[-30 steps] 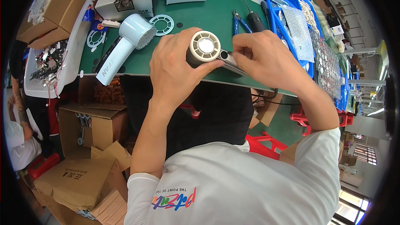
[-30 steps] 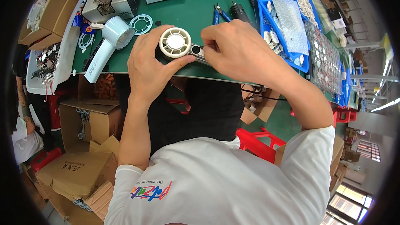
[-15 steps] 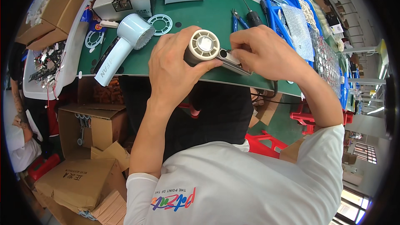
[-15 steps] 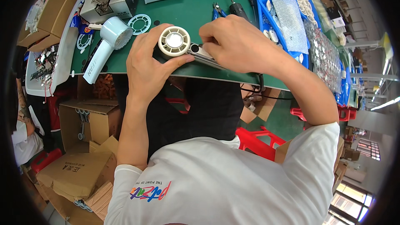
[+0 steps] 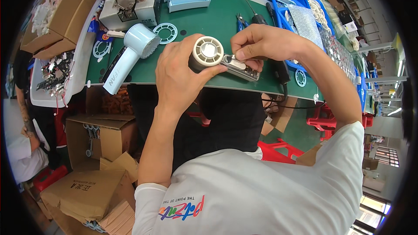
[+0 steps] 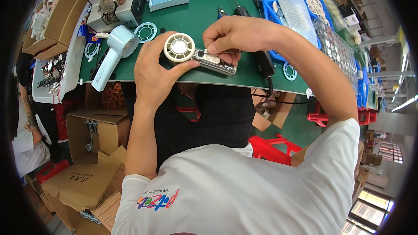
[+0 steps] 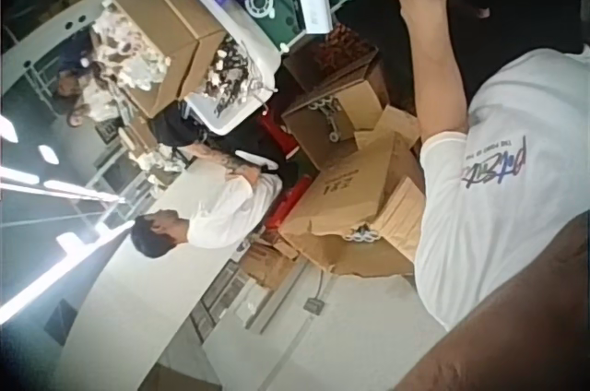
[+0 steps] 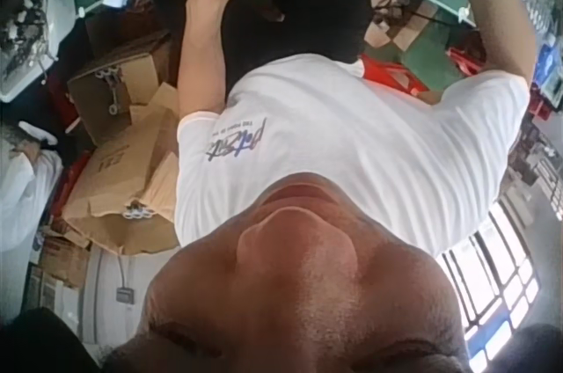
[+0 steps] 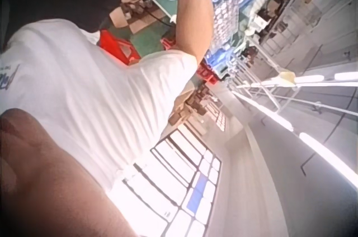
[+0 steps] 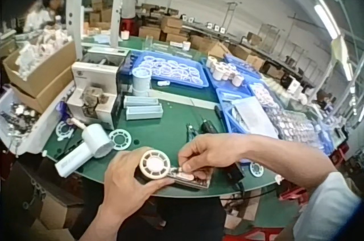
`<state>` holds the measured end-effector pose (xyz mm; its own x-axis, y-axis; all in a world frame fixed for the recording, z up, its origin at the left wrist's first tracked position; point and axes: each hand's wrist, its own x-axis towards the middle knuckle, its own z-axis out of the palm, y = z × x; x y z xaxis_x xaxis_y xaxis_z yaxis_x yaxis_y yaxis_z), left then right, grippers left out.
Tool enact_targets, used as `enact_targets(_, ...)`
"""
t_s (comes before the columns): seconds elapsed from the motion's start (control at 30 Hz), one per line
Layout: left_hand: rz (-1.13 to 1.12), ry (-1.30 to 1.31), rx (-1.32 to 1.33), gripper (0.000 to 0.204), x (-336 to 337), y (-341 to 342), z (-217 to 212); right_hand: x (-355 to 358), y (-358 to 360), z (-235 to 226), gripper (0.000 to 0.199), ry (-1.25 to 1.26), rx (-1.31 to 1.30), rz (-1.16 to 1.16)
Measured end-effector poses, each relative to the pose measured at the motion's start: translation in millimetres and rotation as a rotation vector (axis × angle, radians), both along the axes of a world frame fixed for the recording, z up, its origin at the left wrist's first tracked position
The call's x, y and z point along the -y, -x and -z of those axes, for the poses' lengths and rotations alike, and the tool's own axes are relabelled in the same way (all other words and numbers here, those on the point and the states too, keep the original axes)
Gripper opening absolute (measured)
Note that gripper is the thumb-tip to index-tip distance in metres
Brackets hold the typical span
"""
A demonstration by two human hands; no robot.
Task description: Assembling electronic components, specifically a small fan unit, at a factory workstation.
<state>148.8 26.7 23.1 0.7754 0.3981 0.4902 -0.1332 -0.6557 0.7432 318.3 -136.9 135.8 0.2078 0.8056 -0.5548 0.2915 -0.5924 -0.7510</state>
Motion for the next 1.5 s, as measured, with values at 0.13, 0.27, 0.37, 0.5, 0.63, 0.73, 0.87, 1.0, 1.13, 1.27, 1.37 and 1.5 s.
enact_targets(0.13, 0.009, 0.013, -0.052, 0.062, -0.7, 2.9, -6.5, 2.5, -0.8, 0.3, 0.021, -0.045, -0.025, -0.031)
enact_targets(0.27, 0.018, 0.016, -0.082, 0.062, -1.1, 2.6, -8.5, 7.4, -3.9, 3.4, 0.019, -0.124, 0.032, -0.002)
enact_targets(0.37, 0.004, -0.012, -0.022, 0.062, -0.8, 0.8, -4.5, 11.7, -10.1, 10.9, 0.015, -0.26, 0.172, 0.137)
enact_targets(0.5, 0.005, -0.016, -0.015, 0.061, -0.4, 0.4, -2.3, 3.3, -9.6, 23.4, 0.012, -0.293, 0.383, 0.187)
enact_targets(0.63, 0.013, -0.022, -0.021, 0.061, 0.7, 1.3, -5.0, 6.7, -12.4, 22.4, 0.013, -0.457, 0.668, 0.205)
enact_targets(0.73, 0.017, -0.024, -0.033, 0.06, 0.8, 2.0, -6.0, 11.4, -12.7, 19.5, 0.015, -0.607, 0.88, 0.202)
enact_targets(0.87, 0.039, -0.001, -0.049, 0.063, -1.2, 3.2, -6.7, 27.3, 10.2, -3.5, 0.016, -0.256, 0.82, 0.059)
enact_targets(1.0, 0.029, 0.017, -0.101, 0.067, -0.3, 2.5, -9.6, 41.1, 36.5, 8.3, 0.025, -0.259, 0.692, -0.06)
enact_targets(1.13, 0.022, 0.061, -0.142, 0.068, -0.4, 2.8, -12.5, 43.0, 50.9, 29.0, 0.028, -0.302, 0.789, -0.058)
enact_targets(1.27, -0.015, 0.171, -0.071, 0.065, 6.5, 1.8, -10.6, 39.3, 64.7, 45.3, 0.029, -0.393, 0.85, 0.08)
enact_targets(1.37, -0.119, 0.384, 0.215, 0.061, 14.2, 3.2, -6.4, 28.2, 78.8, 56.3, 0.028, -0.616, 0.843, 0.324)
enact_targets(1.5, 0.199, 0.838, 0.136, 0.05, 28.6, 17.2, -11.1, 3.8, 108.8, 63.7, 0.028, -0.798, 0.81, 0.436)
